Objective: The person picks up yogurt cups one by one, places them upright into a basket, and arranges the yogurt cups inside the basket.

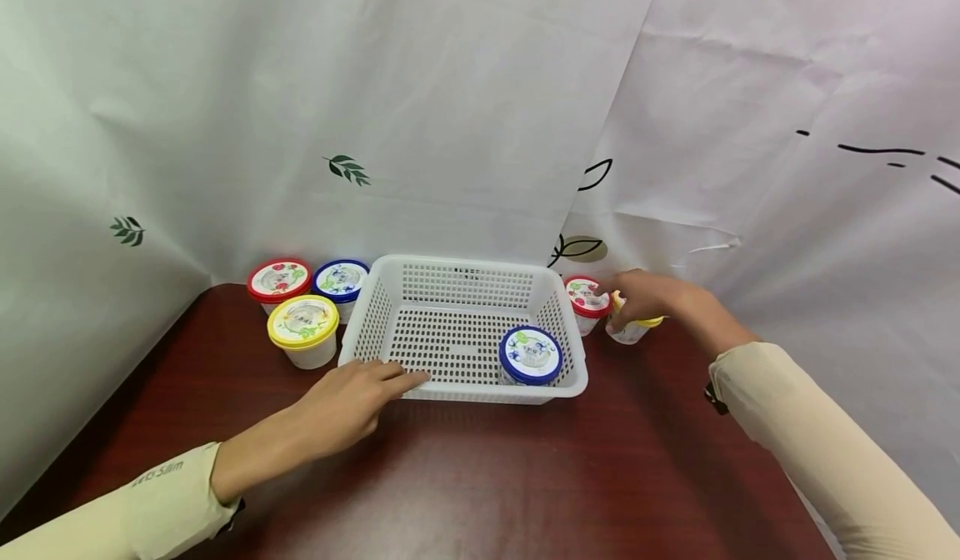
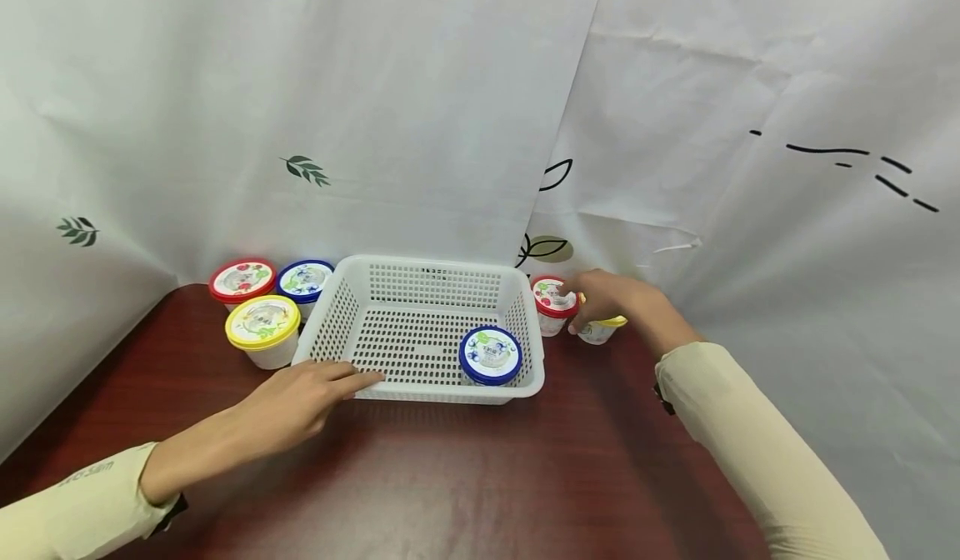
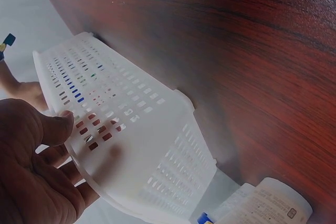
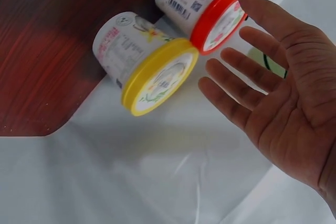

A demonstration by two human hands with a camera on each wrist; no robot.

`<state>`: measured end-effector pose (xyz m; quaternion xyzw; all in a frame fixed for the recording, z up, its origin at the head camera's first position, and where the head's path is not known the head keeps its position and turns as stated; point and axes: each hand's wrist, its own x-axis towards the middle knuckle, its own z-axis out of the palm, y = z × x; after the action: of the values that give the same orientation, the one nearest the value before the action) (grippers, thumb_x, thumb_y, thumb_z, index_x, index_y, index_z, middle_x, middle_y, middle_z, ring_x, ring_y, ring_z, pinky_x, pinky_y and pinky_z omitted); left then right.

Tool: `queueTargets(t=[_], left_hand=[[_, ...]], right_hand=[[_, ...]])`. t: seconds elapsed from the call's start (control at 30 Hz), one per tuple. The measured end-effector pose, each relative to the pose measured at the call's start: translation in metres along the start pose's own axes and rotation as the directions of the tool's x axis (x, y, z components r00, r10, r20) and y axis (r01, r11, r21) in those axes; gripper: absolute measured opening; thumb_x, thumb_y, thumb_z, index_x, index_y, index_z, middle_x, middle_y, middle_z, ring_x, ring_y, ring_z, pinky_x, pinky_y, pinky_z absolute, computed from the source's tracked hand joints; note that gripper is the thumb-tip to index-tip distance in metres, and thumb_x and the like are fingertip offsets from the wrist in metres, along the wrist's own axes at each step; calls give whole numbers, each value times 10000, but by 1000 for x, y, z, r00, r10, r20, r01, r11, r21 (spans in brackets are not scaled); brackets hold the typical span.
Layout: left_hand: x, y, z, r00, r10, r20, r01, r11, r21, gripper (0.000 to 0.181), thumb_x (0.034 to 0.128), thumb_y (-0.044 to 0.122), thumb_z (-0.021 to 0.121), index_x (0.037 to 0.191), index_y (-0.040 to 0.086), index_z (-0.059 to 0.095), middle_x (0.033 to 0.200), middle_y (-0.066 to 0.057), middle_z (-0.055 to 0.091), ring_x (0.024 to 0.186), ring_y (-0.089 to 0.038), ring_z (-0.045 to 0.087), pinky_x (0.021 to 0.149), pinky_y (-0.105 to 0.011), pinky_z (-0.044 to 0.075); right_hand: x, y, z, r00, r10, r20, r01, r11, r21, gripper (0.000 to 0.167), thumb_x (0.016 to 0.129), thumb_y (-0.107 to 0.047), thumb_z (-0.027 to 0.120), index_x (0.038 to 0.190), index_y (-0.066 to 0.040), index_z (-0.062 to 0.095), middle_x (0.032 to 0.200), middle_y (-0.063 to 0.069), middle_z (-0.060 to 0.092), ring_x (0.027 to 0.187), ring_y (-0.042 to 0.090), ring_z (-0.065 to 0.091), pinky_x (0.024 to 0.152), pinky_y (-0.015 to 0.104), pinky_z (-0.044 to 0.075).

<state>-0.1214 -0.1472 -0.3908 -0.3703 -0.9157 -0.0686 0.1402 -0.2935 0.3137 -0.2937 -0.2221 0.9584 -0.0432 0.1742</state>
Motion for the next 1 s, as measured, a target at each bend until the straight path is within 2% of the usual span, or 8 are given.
queueTargets(t=[0.23, 0.5, 0.63, 0.87, 1.0], left_hand=[[-1, 0, 0, 1000, 3, -13, -3, 1000, 0, 601, 892, -89, 724, 1430, 173, 778, 1221, -47, 821, 1112, -272, 782, 935, -496, 641], [-1, 0, 0, 1000, -2, -10, 2, 1000, -12, 602, 904, -87, 723, 1444, 175, 771, 1231, -42, 823, 1129, -263, 781, 957, -501, 641], [-1, 1, 0, 1000, -3, -6, 3, 1000, -18, 606, 908, -89, 719, 1450, 176, 768, 1235, -41, 823, 1135, -259, 780, 969, -506, 642], [-1, 1, 0, 1000, 2, -18, -2, 1000, -10, 596, 901, -77, 740, 1438, 178, 776, 1221, -33, 823, 1120, -249, 779, 953, -493, 641], [-1, 1, 1, 1000, 4, -20, -4, 1000, -6, 599, 899, -76, 741, 1439, 181, 775, 1221, -28, 822, 1124, -241, 777, 956, -490, 640]], right_hand=[[0, 11, 0, 1000, 13, -5, -13, 1000, -5, 706, 865, -258, 958, 1467, 15, 710, 1490, 281, 701, 1368, 496, 644, 1200, 690, 500], [1, 20, 3, 997, 63, -36, -65, 997, -30, 749, 862, -269, 959, 1508, -14, 677, 1437, 307, 671, 1281, 482, 654, 1151, 688, 538], [3, 24, 8, 996, 80, -37, -81, 996, -23, 749, 874, -272, 942, 1527, -41, 656, 1474, 318, 622, 1265, 476, 640, 1137, 685, 546], [6, 31, 13, 993, 113, -36, -114, 993, -18, 901, 893, -286, 931, 1629, 24, 514, 1563, 361, 555, 1357, 512, 595, 1178, 701, 512], [13, 45, 17, 990, 135, -30, -136, 990, -38, 951, 882, -324, 944, 1655, -12, 485, 1549, 364, 550, 1312, 513, 605, 1112, 668, 563]])
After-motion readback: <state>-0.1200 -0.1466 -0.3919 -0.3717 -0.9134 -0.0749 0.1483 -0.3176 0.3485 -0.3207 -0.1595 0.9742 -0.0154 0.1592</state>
